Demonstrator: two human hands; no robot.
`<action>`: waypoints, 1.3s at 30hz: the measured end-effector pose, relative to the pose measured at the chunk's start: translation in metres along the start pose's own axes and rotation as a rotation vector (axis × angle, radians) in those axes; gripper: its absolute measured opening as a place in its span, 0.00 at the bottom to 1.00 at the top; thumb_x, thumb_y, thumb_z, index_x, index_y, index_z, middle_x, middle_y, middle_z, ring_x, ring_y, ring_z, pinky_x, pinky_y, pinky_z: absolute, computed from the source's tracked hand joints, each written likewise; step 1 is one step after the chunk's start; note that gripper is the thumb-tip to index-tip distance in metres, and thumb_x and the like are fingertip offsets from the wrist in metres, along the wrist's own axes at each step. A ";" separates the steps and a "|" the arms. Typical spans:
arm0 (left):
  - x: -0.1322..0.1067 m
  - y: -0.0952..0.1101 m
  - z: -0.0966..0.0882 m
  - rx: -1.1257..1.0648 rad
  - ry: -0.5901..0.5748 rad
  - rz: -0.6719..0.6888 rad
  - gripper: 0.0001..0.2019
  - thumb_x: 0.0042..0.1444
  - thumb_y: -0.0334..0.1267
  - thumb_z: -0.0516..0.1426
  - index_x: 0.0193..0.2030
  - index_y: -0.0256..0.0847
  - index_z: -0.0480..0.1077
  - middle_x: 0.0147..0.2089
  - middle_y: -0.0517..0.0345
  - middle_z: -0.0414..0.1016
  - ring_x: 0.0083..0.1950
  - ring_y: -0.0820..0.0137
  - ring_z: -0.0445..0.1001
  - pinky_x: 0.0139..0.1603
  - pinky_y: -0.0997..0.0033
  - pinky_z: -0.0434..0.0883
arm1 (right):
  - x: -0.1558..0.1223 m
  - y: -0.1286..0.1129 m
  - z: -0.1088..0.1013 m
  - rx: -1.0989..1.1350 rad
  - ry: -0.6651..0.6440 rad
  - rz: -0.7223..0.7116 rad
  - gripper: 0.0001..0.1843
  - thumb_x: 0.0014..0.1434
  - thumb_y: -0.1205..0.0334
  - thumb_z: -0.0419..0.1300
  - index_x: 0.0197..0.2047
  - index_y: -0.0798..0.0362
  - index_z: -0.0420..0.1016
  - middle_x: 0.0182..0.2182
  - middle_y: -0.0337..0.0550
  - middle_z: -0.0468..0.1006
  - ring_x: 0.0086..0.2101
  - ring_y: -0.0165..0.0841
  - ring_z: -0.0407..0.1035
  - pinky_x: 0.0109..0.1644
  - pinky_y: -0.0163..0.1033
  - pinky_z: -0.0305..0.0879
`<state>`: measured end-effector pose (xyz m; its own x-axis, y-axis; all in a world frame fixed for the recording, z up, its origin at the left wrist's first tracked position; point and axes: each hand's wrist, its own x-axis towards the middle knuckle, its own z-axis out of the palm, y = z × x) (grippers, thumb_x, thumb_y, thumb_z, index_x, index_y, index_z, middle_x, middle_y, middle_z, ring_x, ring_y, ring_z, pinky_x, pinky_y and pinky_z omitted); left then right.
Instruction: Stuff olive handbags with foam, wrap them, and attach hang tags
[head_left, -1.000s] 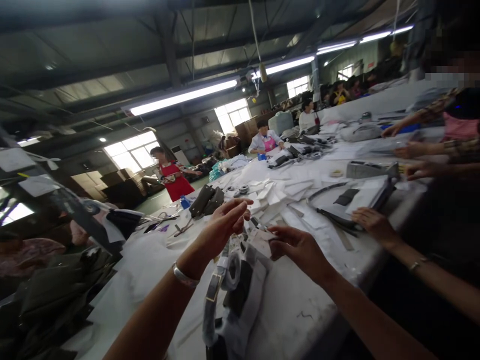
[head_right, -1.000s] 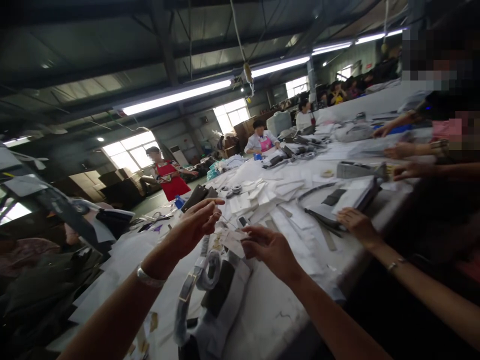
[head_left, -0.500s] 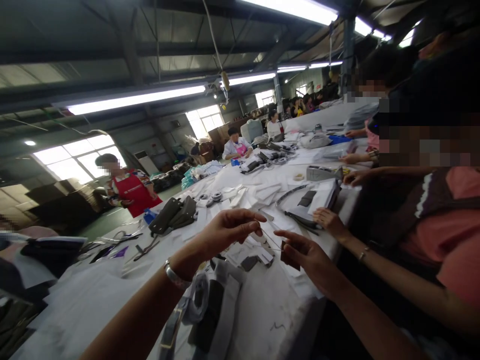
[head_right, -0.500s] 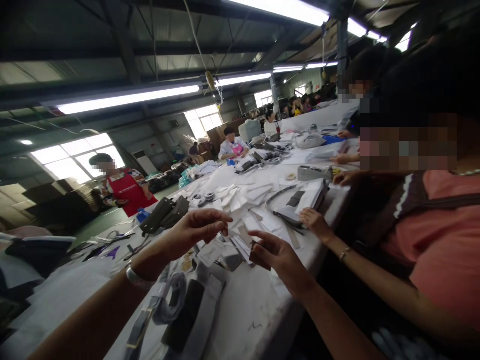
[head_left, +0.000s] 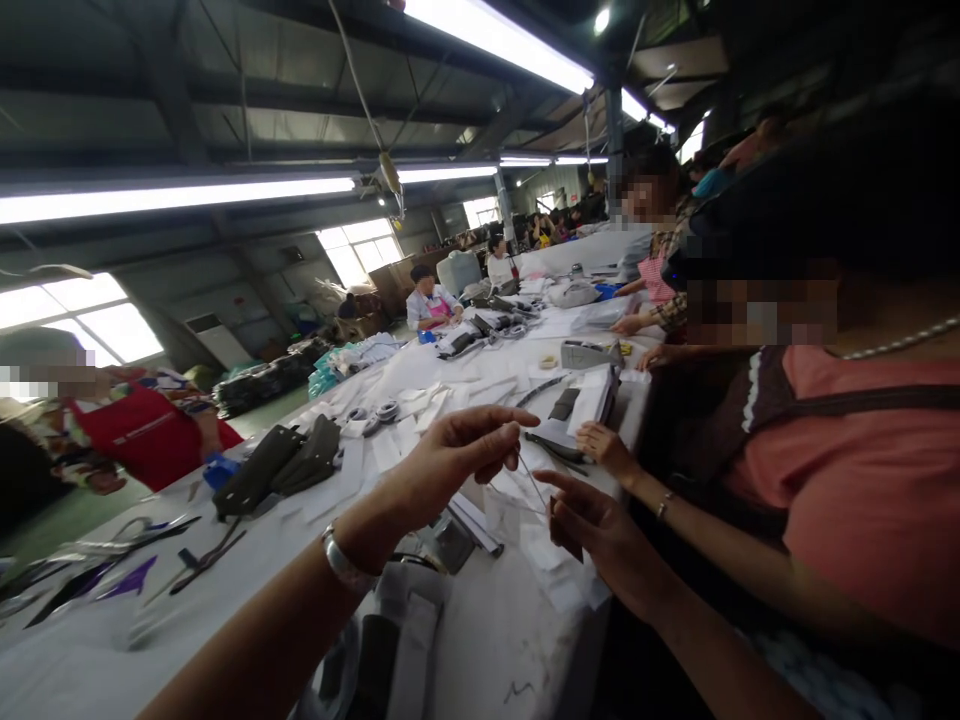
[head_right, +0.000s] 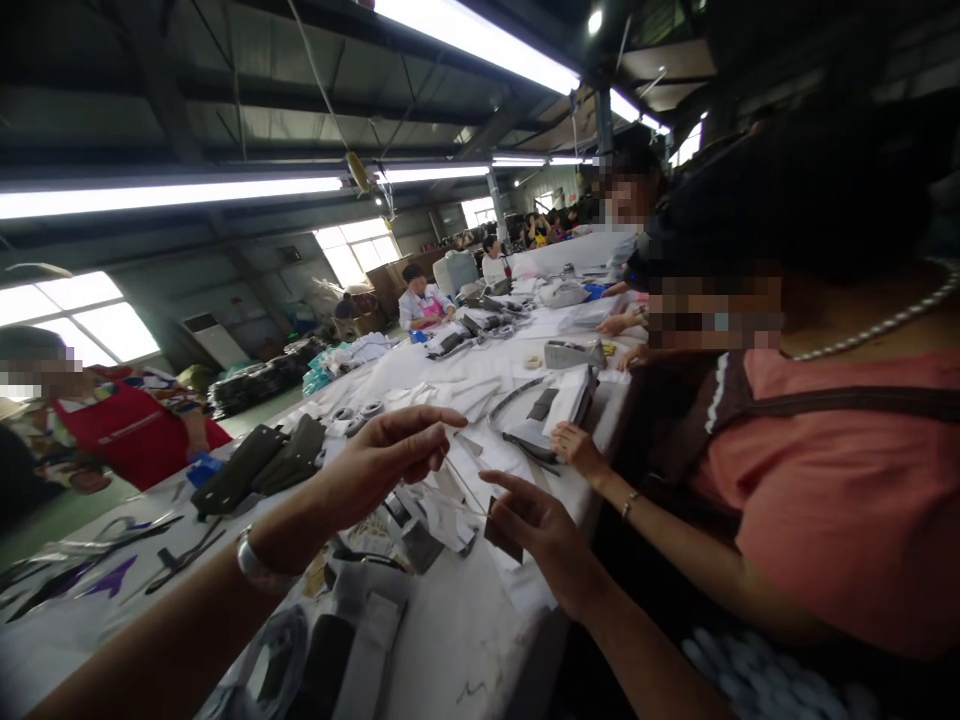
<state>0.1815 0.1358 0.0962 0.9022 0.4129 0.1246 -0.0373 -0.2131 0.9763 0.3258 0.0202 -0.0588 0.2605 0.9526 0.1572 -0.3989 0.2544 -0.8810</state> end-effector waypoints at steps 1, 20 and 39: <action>0.002 0.000 0.001 -0.013 -0.007 -0.008 0.15 0.61 0.47 0.61 0.51 0.44 0.76 0.30 0.61 0.68 0.25 0.80 0.57 0.23 0.77 0.51 | 0.000 0.000 -0.002 -0.002 0.017 -0.004 0.30 0.56 0.46 0.69 0.58 0.50 0.74 0.26 0.35 0.66 0.26 0.26 0.57 0.27 0.32 0.49; 0.001 0.003 0.012 0.005 -0.128 -0.004 0.14 0.61 0.45 0.62 0.52 0.45 0.76 0.33 0.60 0.71 0.25 0.82 0.56 0.23 0.78 0.53 | -0.019 -0.004 0.020 -0.037 -0.122 0.200 0.37 0.56 0.44 0.68 0.64 0.49 0.68 0.34 0.43 0.81 0.31 0.33 0.75 0.37 0.39 0.71; -0.024 -0.003 0.025 0.047 -0.027 -0.295 0.24 0.58 0.50 0.61 0.59 0.42 0.69 0.54 0.47 0.73 0.32 0.74 0.74 0.31 0.72 0.75 | -0.002 -0.045 -0.016 -0.690 0.142 -0.367 0.19 0.66 0.53 0.58 0.58 0.46 0.76 0.53 0.44 0.79 0.61 0.44 0.66 0.67 0.52 0.61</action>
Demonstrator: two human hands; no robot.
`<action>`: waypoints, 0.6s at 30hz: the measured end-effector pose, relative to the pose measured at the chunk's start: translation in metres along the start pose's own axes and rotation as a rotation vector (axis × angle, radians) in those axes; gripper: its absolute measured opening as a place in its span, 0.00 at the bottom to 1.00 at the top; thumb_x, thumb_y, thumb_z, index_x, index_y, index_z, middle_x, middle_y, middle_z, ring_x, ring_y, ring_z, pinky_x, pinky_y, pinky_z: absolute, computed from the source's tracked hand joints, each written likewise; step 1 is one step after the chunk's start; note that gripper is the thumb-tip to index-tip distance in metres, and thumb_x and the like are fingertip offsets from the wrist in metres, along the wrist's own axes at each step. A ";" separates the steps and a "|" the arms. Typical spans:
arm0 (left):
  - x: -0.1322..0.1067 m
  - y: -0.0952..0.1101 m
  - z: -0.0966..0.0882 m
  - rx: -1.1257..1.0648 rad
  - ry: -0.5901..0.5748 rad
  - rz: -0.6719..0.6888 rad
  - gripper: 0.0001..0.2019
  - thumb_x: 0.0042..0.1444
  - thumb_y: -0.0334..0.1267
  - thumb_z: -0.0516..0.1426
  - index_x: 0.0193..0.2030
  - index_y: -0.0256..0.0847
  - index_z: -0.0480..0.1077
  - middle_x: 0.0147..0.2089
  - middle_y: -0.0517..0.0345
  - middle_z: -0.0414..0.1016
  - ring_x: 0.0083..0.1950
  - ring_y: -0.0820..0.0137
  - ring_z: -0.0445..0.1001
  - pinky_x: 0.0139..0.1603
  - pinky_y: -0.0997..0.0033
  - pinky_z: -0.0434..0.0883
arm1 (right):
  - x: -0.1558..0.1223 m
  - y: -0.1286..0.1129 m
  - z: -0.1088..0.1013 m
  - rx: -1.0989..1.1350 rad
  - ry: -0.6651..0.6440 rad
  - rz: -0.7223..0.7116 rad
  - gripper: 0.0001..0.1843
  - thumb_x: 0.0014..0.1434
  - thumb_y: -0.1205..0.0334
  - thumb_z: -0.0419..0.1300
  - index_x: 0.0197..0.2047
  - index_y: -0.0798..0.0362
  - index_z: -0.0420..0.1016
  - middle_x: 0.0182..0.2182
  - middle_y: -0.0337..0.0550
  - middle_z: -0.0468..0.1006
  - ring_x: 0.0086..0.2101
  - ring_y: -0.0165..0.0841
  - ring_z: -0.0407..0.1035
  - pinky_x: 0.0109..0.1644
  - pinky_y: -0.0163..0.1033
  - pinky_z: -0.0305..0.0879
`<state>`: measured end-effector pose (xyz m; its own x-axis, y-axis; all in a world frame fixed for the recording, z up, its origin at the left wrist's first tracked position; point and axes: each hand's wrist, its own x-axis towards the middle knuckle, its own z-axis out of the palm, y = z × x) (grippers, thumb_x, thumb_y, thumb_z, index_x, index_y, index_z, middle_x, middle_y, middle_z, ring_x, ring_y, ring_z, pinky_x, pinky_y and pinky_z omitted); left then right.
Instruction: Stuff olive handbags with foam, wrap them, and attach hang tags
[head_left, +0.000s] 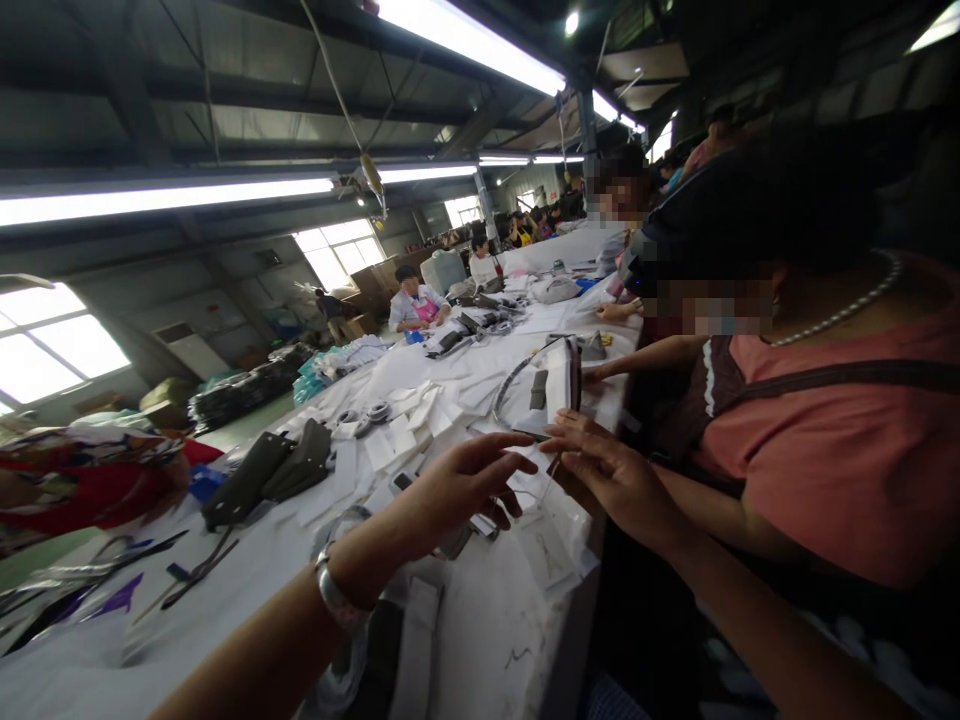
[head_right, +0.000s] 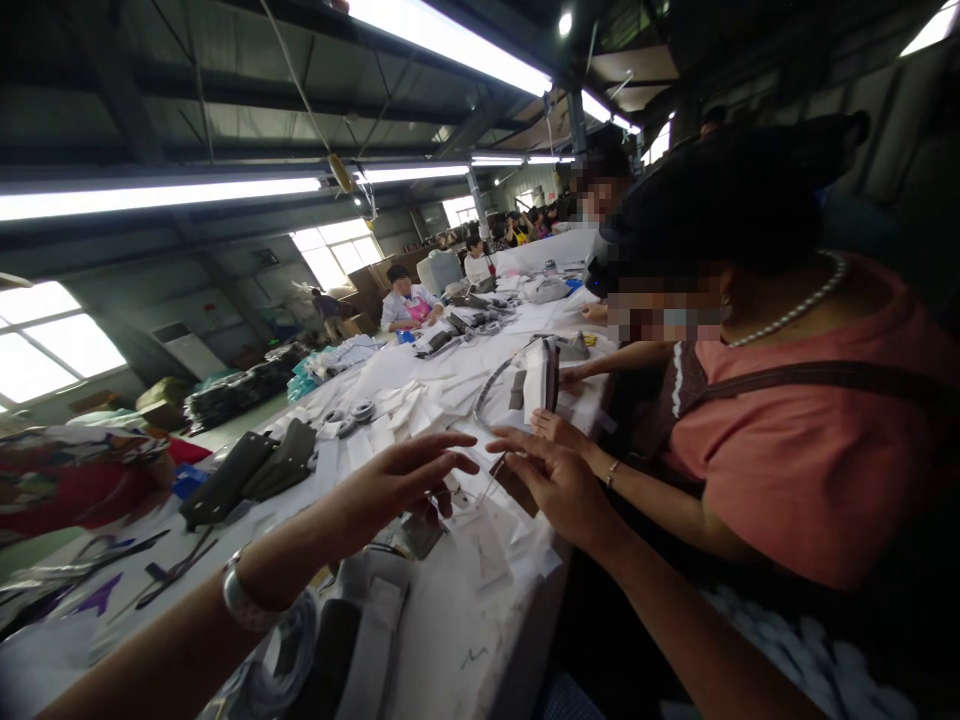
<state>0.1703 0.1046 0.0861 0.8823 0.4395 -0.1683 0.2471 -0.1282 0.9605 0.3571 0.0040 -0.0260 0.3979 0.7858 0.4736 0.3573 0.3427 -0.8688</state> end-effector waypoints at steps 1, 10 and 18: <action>0.002 0.000 -0.001 0.045 -0.013 -0.006 0.25 0.59 0.51 0.60 0.59 0.42 0.69 0.52 0.48 0.75 0.31 0.75 0.73 0.31 0.72 0.74 | 0.003 0.001 -0.004 -0.017 0.022 0.001 0.19 0.66 0.53 0.58 0.58 0.45 0.76 0.52 0.44 0.80 0.61 0.44 0.66 0.68 0.53 0.60; 0.032 -0.011 -0.013 0.611 0.151 0.236 0.16 0.56 0.49 0.62 0.48 0.44 0.77 0.35 0.61 0.77 0.27 0.76 0.63 0.28 0.74 0.61 | 0.007 0.000 -0.030 0.039 0.066 0.051 0.21 0.65 0.47 0.58 0.58 0.45 0.75 0.54 0.45 0.79 0.52 0.42 0.73 0.64 0.52 0.64; 0.040 -0.003 -0.012 0.468 0.168 0.307 0.16 0.62 0.51 0.56 0.39 0.39 0.74 0.26 0.64 0.65 0.27 0.75 0.61 0.28 0.75 0.59 | -0.025 -0.001 -0.028 0.332 -0.124 0.171 0.27 0.65 0.43 0.58 0.60 0.48 0.71 0.40 0.49 0.83 0.34 0.38 0.79 0.38 0.42 0.76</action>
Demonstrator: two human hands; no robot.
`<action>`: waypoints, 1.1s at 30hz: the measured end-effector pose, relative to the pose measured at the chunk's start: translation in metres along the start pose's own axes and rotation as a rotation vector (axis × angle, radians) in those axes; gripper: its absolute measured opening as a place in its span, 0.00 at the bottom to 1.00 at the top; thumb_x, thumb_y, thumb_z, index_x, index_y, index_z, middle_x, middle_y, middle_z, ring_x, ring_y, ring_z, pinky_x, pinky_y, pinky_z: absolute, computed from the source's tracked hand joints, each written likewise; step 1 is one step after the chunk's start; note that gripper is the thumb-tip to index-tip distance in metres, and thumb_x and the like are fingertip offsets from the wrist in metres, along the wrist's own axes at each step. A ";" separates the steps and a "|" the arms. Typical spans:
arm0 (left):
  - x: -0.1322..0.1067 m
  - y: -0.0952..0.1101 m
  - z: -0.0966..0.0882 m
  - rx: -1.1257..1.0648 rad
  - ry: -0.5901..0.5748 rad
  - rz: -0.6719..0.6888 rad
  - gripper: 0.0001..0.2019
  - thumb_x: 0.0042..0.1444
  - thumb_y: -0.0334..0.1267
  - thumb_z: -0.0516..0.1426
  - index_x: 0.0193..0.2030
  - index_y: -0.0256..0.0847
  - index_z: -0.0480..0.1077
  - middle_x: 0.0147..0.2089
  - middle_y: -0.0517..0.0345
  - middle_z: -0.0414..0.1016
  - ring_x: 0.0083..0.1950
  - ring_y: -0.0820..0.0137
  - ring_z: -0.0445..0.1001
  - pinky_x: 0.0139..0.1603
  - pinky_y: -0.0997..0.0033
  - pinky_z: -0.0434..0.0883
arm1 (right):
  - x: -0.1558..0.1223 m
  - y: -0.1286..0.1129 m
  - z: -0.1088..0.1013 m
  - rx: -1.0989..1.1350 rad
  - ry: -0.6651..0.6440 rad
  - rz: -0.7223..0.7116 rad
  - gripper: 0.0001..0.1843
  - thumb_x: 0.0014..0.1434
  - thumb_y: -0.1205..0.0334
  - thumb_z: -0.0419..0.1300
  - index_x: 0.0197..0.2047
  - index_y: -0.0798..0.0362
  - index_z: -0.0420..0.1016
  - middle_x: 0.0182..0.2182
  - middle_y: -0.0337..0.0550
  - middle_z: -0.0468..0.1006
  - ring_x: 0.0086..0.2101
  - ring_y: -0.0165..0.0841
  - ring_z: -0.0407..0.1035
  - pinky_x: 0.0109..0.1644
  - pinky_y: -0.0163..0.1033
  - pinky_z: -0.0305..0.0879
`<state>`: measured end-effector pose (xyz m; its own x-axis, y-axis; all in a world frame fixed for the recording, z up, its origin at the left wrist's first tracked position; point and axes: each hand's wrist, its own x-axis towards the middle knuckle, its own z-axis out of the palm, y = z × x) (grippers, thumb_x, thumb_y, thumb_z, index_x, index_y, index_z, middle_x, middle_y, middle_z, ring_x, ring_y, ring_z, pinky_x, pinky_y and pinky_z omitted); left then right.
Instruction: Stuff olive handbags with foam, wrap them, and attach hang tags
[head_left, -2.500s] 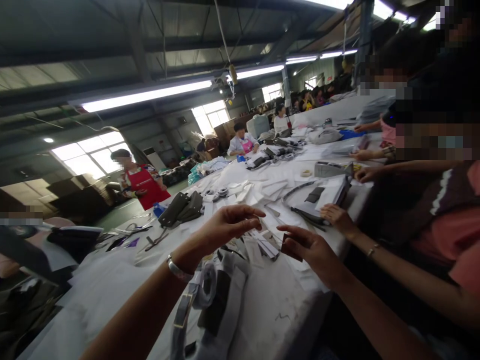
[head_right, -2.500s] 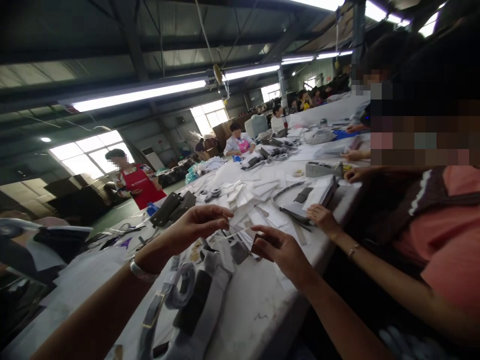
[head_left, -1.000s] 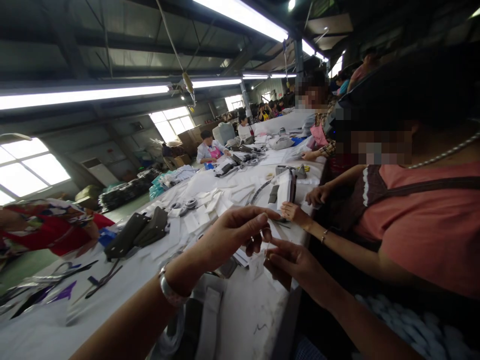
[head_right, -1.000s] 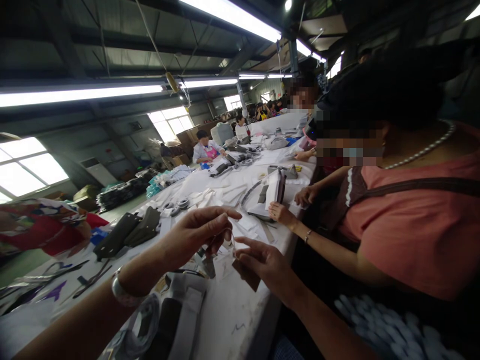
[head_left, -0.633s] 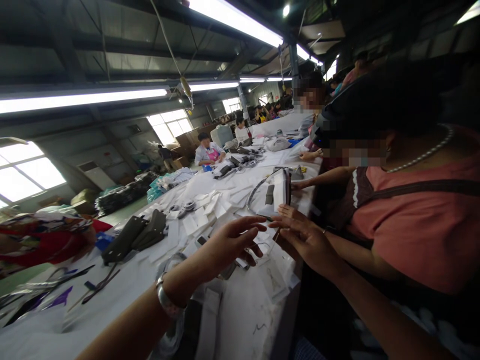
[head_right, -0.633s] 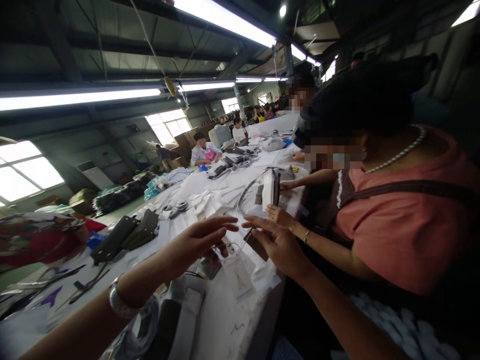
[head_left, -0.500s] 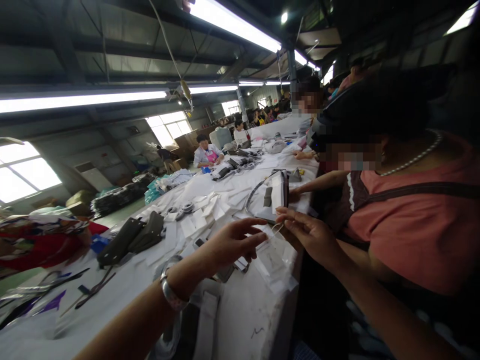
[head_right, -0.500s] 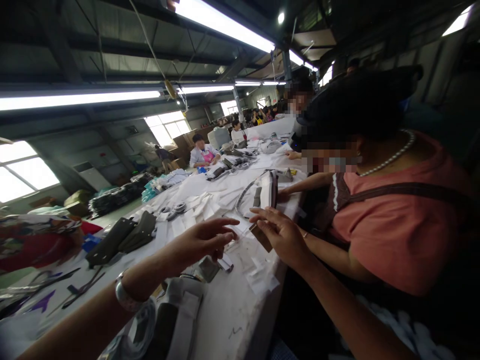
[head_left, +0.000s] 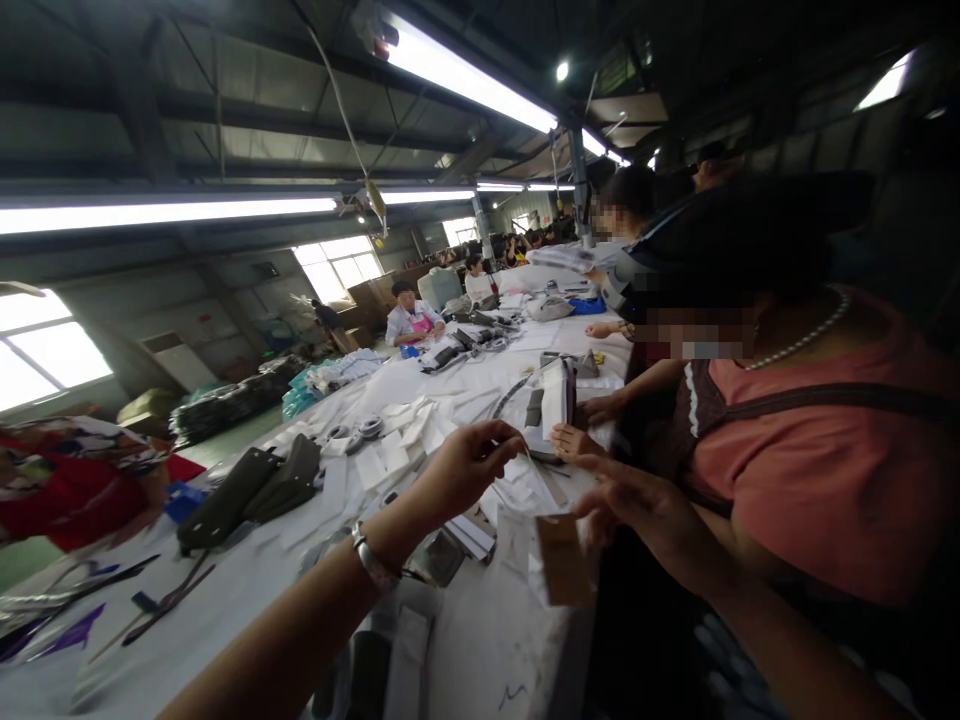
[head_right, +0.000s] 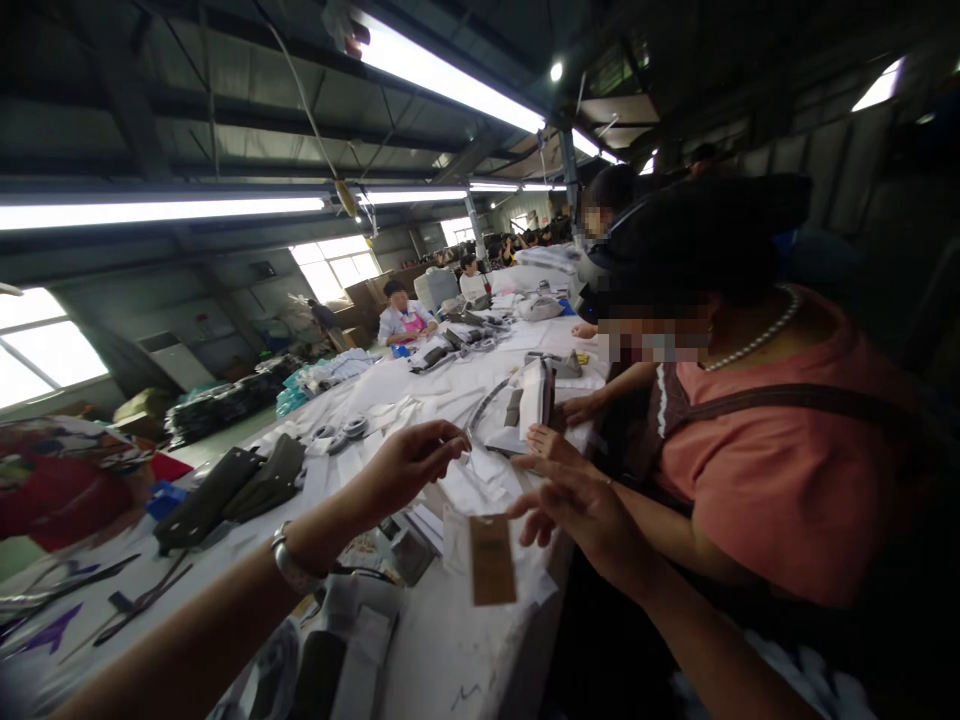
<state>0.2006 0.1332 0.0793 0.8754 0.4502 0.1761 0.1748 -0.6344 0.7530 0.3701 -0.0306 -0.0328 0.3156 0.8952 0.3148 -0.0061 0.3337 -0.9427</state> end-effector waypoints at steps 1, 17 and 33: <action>0.000 0.002 0.001 -0.070 -0.001 0.001 0.16 0.62 0.52 0.56 0.39 0.39 0.73 0.26 0.65 0.64 0.27 0.76 0.61 0.27 0.75 0.59 | -0.002 0.003 0.003 0.055 -0.024 0.035 0.28 0.66 0.42 0.55 0.62 0.49 0.69 0.35 0.48 0.83 0.29 0.37 0.78 0.33 0.41 0.75; 0.014 0.010 0.017 -0.563 -0.055 0.071 0.14 0.64 0.49 0.57 0.37 0.39 0.69 0.26 0.65 0.64 0.26 0.80 0.60 0.29 0.79 0.61 | 0.026 0.016 0.038 -0.075 -0.069 -0.194 0.35 0.59 0.51 0.67 0.67 0.41 0.60 0.61 0.46 0.71 0.62 0.41 0.64 0.69 0.53 0.56; 0.010 0.028 0.023 -0.609 0.040 0.024 0.15 0.63 0.50 0.58 0.38 0.39 0.67 0.35 0.58 0.78 0.19 0.83 0.60 0.19 0.80 0.53 | 0.020 0.012 0.047 -0.093 0.283 -0.211 0.23 0.58 0.49 0.68 0.53 0.46 0.69 0.57 0.48 0.73 0.60 0.42 0.66 0.67 0.51 0.60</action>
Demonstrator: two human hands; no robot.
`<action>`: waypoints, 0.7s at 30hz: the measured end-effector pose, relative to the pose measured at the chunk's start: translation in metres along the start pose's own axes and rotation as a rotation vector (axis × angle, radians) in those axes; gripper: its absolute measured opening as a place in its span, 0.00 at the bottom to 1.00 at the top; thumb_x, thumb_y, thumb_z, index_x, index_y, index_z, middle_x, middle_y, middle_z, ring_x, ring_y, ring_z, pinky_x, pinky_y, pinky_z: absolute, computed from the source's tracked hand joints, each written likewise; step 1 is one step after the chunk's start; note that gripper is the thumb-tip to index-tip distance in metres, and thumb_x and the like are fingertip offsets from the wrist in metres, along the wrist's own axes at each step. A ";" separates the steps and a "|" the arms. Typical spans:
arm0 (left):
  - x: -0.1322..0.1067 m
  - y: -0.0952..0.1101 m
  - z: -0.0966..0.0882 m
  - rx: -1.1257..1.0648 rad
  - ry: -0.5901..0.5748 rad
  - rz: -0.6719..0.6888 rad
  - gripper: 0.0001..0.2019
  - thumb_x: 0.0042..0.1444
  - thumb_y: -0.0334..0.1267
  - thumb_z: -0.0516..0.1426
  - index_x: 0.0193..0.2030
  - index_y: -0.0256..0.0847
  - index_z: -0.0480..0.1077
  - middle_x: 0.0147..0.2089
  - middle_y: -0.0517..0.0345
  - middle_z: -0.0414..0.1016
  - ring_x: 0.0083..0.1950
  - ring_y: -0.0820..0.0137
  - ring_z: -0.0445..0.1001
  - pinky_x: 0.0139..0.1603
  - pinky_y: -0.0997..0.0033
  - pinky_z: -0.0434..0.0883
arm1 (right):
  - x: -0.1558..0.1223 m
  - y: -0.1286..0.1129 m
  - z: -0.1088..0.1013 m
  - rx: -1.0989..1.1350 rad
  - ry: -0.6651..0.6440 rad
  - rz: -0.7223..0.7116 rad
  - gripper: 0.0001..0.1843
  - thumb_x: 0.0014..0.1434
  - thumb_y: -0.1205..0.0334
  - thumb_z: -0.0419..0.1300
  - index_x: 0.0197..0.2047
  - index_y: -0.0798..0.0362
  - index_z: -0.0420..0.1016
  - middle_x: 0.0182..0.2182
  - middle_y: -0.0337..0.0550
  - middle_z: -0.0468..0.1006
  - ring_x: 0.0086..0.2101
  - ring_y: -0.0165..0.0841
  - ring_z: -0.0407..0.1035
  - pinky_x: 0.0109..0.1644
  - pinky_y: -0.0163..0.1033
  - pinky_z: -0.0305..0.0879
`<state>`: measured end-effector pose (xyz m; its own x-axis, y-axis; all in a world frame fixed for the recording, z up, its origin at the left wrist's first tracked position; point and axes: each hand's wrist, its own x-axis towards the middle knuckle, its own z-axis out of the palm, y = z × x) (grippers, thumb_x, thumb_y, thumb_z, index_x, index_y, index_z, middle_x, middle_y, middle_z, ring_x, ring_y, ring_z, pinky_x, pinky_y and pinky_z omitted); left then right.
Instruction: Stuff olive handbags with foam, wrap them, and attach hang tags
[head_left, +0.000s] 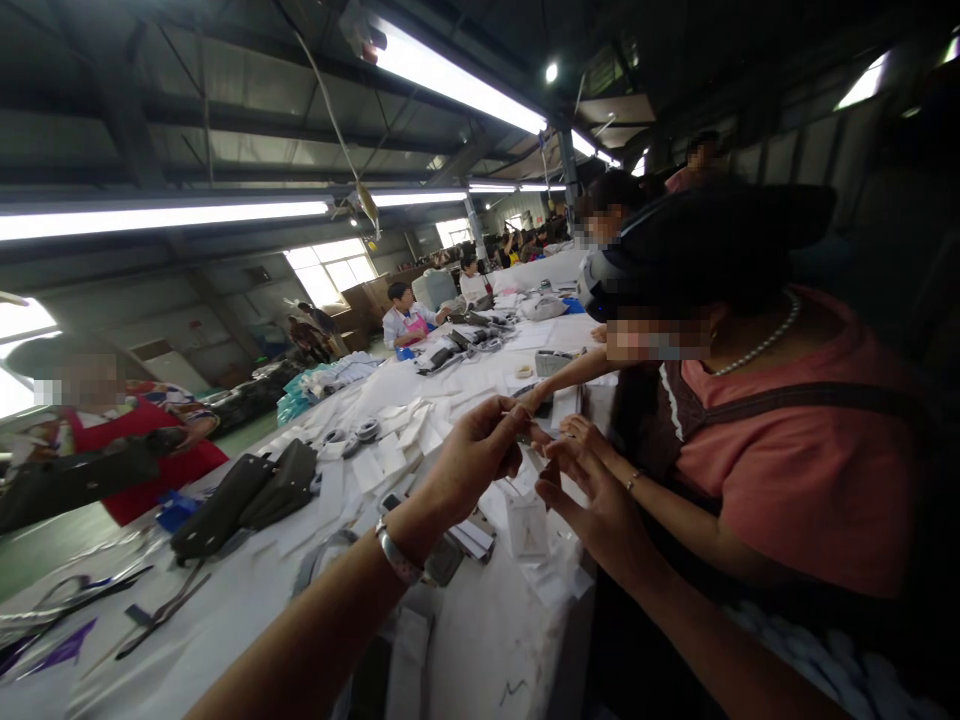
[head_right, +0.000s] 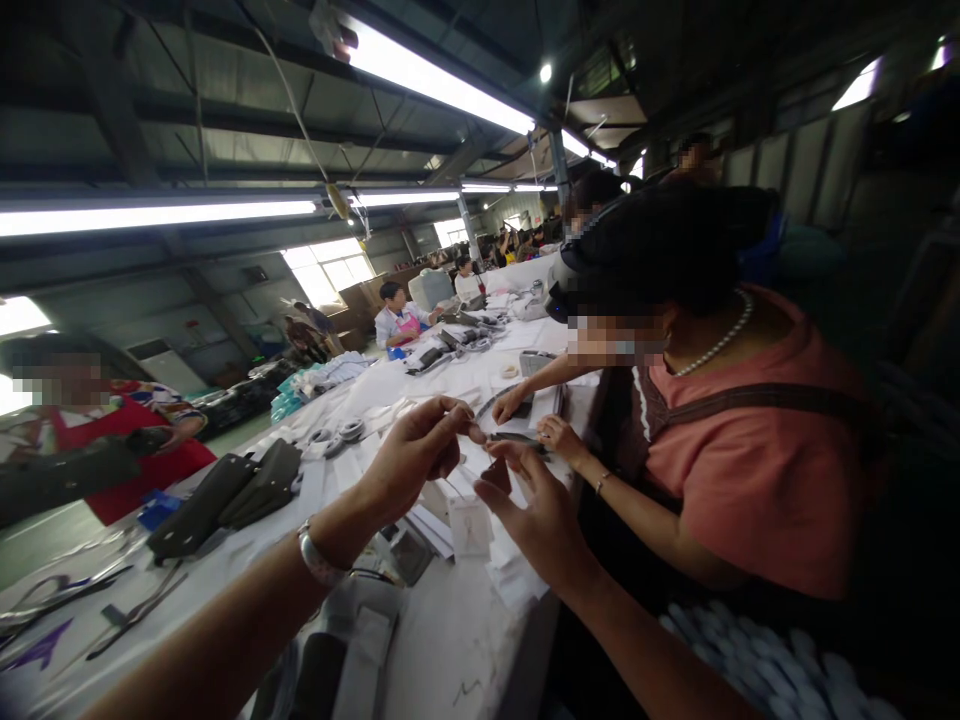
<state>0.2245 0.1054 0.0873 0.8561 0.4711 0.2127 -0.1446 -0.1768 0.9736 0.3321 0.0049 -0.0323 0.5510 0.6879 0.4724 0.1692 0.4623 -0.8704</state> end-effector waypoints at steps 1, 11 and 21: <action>0.000 0.000 0.000 -0.001 -0.003 -0.004 0.15 0.63 0.50 0.58 0.39 0.38 0.67 0.37 0.57 0.78 0.19 0.84 0.61 0.19 0.80 0.54 | 0.001 0.002 0.001 0.041 0.030 0.023 0.24 0.56 0.49 0.69 0.52 0.46 0.68 0.53 0.47 0.76 0.56 0.42 0.70 0.63 0.50 0.66; -0.001 0.001 -0.004 -0.036 0.062 0.000 0.14 0.64 0.48 0.57 0.38 0.38 0.67 0.40 0.53 0.80 0.20 0.84 0.58 0.19 0.79 0.49 | -0.006 0.001 -0.021 -0.357 0.078 -0.136 0.12 0.63 0.51 0.62 0.42 0.48 0.81 0.41 0.46 0.82 0.43 0.42 0.76 0.54 0.50 0.73; -0.015 0.011 -0.007 -0.292 0.086 -0.049 0.10 0.62 0.44 0.60 0.38 0.39 0.70 0.38 0.59 0.75 0.29 0.81 0.66 0.28 0.83 0.62 | -0.023 0.000 -0.020 -0.253 -0.047 -0.025 0.14 0.65 0.49 0.59 0.48 0.45 0.81 0.46 0.45 0.81 0.49 0.42 0.74 0.58 0.48 0.70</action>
<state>0.2069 0.1021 0.0950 0.8222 0.5465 0.1591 -0.2514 0.0980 0.9629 0.3357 -0.0223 -0.0456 0.5060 0.7061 0.4954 0.3852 0.3289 -0.8622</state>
